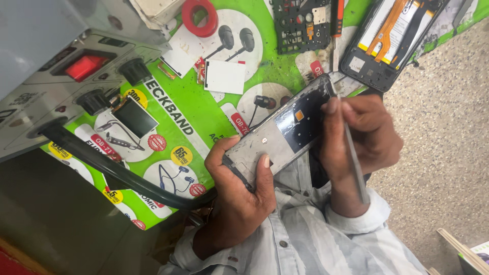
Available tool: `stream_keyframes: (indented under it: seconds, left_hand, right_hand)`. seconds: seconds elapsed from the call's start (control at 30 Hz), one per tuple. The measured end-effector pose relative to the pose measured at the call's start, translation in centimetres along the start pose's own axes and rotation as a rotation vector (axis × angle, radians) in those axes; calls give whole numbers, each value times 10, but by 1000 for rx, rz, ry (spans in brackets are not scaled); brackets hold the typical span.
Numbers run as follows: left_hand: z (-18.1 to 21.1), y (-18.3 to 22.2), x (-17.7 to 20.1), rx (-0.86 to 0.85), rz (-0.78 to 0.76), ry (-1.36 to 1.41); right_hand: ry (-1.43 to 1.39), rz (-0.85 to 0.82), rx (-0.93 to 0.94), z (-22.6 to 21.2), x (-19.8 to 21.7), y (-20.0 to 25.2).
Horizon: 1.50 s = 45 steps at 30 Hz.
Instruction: The person uses a metal prying tool to carefully separate the screen assembly from the smartphone's frame. They then handle a yellow battery package and apply a strip of white adhesive tape to its edge.
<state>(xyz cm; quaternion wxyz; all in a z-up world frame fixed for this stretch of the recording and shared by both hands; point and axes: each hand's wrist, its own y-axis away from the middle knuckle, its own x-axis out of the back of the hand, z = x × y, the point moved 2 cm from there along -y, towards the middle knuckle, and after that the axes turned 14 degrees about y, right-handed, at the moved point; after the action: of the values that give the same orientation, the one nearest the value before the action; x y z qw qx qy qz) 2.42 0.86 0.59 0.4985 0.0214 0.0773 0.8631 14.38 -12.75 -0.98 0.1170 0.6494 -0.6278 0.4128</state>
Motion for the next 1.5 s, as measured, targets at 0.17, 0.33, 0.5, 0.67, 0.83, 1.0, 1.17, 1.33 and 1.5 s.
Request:
stream_keyframes:
  seconds: [0.17, 0.33, 0.5, 0.67, 0.83, 1.0, 1.17, 1.33, 1.5]
  left_hand:
    - [0, -4, -2, -19, 35, -3]
    - [4, -1, 0, -29, 19, -31]
    - [5, -5, -2, -11, 20, -10]
    - [5, -4, -1, -35, 11, -48]
    - [4, -5, 15, 89, -150, 85]
    - [3, -4, 18, 117, -172, 91]
    - [7, -7, 18, 106, -172, 119]
    - [3, -6, 17, 332, -155, 140]
    - [5, -5, 12, 13, -85, 66]
  right_hand:
    - [-46, -41, 107, -14, -2, 5]
    - [34, 43, -41, -13, -6, -12]
    - [-110, -241, 195, -51, 3, 10]
    - [-301, -297, 112, -53, 5, 13]
    - [-405, -408, 162, -65, 0, 9]
    - [-445, -432, 164, -68, -3, 9]
    - [-494, -419, 188, -64, -5, 10]
    - [-414, -394, 182, -65, -5, 12]
    - [-332, -293, 152, -69, -4, 16]
